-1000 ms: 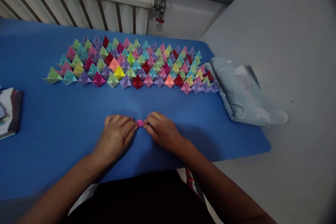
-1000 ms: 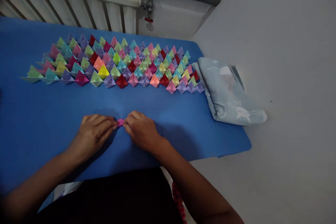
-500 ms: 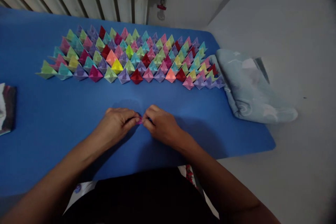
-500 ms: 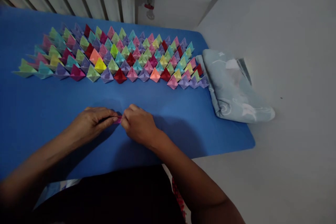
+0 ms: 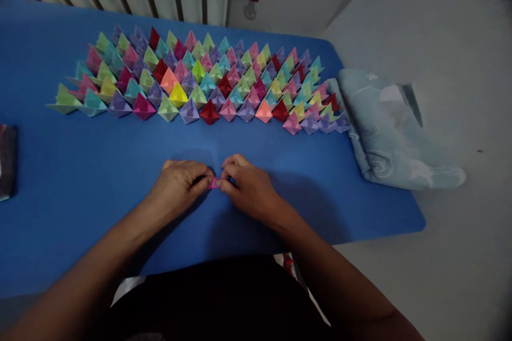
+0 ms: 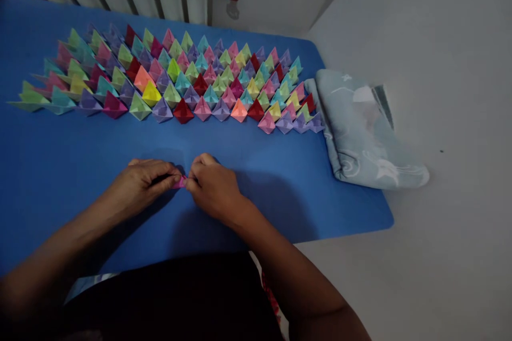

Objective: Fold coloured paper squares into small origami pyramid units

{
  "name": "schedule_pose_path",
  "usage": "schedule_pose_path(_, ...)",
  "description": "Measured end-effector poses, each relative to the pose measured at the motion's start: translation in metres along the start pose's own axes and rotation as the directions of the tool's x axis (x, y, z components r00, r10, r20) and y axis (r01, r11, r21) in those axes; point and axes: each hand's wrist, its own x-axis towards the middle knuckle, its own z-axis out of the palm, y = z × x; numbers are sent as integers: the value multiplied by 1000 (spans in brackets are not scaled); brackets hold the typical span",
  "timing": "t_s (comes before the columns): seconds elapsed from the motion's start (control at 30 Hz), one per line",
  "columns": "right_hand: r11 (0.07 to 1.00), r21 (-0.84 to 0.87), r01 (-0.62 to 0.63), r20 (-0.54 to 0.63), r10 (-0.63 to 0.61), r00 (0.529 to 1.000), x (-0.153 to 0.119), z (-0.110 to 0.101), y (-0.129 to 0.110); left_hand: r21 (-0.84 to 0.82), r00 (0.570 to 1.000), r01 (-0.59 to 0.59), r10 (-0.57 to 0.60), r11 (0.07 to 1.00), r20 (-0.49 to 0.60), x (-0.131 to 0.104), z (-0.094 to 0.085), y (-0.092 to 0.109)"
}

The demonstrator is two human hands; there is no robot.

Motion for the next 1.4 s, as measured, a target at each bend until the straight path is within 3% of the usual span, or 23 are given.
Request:
schedule_pose_path(0.2,1000,21,-4,9,4,1000,1,-2,-3,23,999,17,-15,1000,-48,-1,3,1)
schedule_pose_path(0.33,1000,15,4,0,-4,1000,3,-1,-4,150,982,-127,146,980,-120,-11,7,-3)
schedule_pose_path(0.47,997,71,37,-26,-36,999,6,-1,2,361,899,-342,413,868,-143,-25,13,-6)
schedule_pose_path(0.6,959,260,112,-23,-109,994,5,-6,11,482,830,-375,519,792,-206,-33,20,-7)
schedule_pose_path(0.73,946,312,93,1,-98,995,2,-8,14,499,817,-359,524,789,-241,-34,26,-7)
schedule_pose_path(1.0,974,212,75,-14,-74,997,6,-4,10,494,793,-351,533,795,-295,-35,30,-6)
schedule_pose_path(1.13,982,176,69,-6,-69,998,7,-4,7,493,804,-334,516,803,-296,-39,30,-6)
schedule_pose_path(1.3,974,225,35,-72,-19,997,3,-3,-16,485,820,-306,485,819,-303,-40,31,-6)
schedule_pose_path(1.4,968,248,-43,13,41,999,5,0,-25,450,850,-276,435,849,-298,-41,31,-7)
